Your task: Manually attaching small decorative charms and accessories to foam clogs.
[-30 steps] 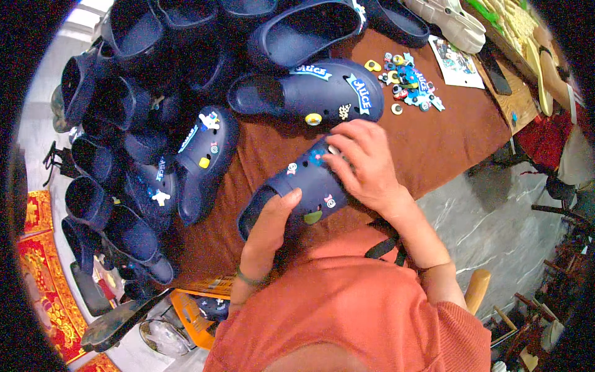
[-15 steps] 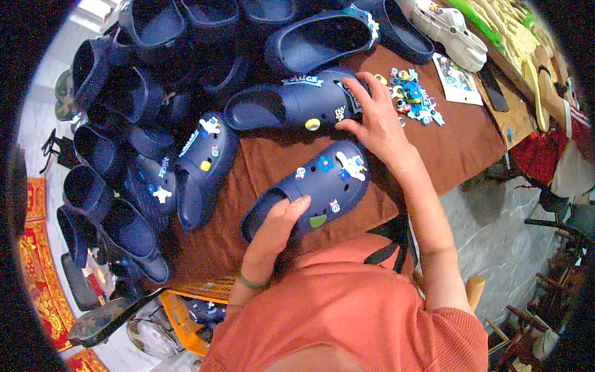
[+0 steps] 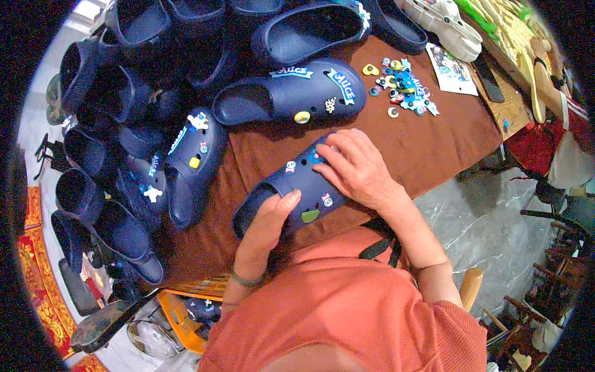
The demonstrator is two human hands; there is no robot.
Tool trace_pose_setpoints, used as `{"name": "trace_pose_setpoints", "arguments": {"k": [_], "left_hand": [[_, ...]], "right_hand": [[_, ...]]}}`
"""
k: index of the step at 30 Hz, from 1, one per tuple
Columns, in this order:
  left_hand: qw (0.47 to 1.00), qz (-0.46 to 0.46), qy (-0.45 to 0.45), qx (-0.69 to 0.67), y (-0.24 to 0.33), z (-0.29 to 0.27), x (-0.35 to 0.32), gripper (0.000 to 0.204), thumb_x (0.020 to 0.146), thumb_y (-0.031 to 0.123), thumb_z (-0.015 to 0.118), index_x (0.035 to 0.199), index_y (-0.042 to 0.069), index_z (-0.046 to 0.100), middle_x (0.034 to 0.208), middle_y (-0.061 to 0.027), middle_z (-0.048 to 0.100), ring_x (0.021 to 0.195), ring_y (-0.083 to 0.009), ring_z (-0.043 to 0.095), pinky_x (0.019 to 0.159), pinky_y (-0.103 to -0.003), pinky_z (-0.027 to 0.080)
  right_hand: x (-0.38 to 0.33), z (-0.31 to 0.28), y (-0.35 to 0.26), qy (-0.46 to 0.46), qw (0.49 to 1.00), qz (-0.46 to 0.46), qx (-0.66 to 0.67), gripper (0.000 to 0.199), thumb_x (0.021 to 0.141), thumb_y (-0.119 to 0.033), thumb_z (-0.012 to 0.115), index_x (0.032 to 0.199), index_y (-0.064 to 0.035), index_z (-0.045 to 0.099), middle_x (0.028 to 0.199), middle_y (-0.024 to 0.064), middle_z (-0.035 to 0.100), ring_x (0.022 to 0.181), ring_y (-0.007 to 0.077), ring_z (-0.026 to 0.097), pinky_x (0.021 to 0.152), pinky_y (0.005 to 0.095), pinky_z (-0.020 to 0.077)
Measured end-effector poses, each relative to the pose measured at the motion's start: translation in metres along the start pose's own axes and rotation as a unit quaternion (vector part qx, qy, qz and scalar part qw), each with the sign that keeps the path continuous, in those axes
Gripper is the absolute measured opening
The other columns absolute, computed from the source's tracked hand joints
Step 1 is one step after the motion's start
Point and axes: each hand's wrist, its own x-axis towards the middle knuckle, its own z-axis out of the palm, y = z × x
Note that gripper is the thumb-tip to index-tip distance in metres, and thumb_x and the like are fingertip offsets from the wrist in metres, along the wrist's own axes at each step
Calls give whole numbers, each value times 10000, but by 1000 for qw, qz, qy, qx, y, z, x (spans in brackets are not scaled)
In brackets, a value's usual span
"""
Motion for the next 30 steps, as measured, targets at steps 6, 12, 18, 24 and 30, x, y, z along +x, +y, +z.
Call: {"name": "trace_pose_setpoints", "arguments": {"k": [6, 12, 18, 24, 30], "left_hand": [[997, 42, -8, 66, -5, -4, -2, 373, 979, 250, 468, 1183, -49, 562, 1133, -107, 605, 1037, -196, 569, 932, -328, 441], [999, -49, -16, -12, 0, -4, -3, 354, 996, 257, 466, 1163, -37, 573, 1122, -62, 595, 1029, -135, 544, 909, -298, 443], [996, 90, -15, 13, 9, 3, -4, 371, 1004, 275, 462, 1168, -39, 574, 1087, -36, 594, 993, -106, 535, 885, -272, 443], [998, -17, -6, -54, 3, 0, -3, 373, 998, 287, 488, 1145, -41, 588, 1053, -28, 600, 966, -97, 538, 860, -262, 449], [997, 57, -18, 57, 0, -2, -2, 367, 986, 277, 484, 1136, -40, 589, 1028, -39, 609, 943, -112, 550, 845, -268, 455]], "right_hand": [[8, 0, -3, -51, 990, 128, -16, 284, 745, -256, 765, 778, -69, 554, 770, 92, 491, 691, 279, 485, 617, 394, 420], [7, 5, 8, -22, 998, 55, 6, 338, 720, -206, 776, 607, -92, 479, 635, 75, 429, 600, 256, 447, 550, 376, 353], [-7, 7, 20, 71, 987, 138, 52, 368, 701, -128, 790, 586, -85, 443, 579, 86, 408, 523, 277, 417, 483, 385, 317], [-4, -6, 43, -51, 941, 306, -135, 245, 825, -167, 710, 685, -50, 545, 772, 97, 560, 781, 264, 564, 684, 403, 426], [10, -15, 28, -119, 975, 144, 120, 225, 830, -197, 684, 1002, -52, 680, 1123, 104, 633, 1106, 282, 547, 984, 398, 377]]}}
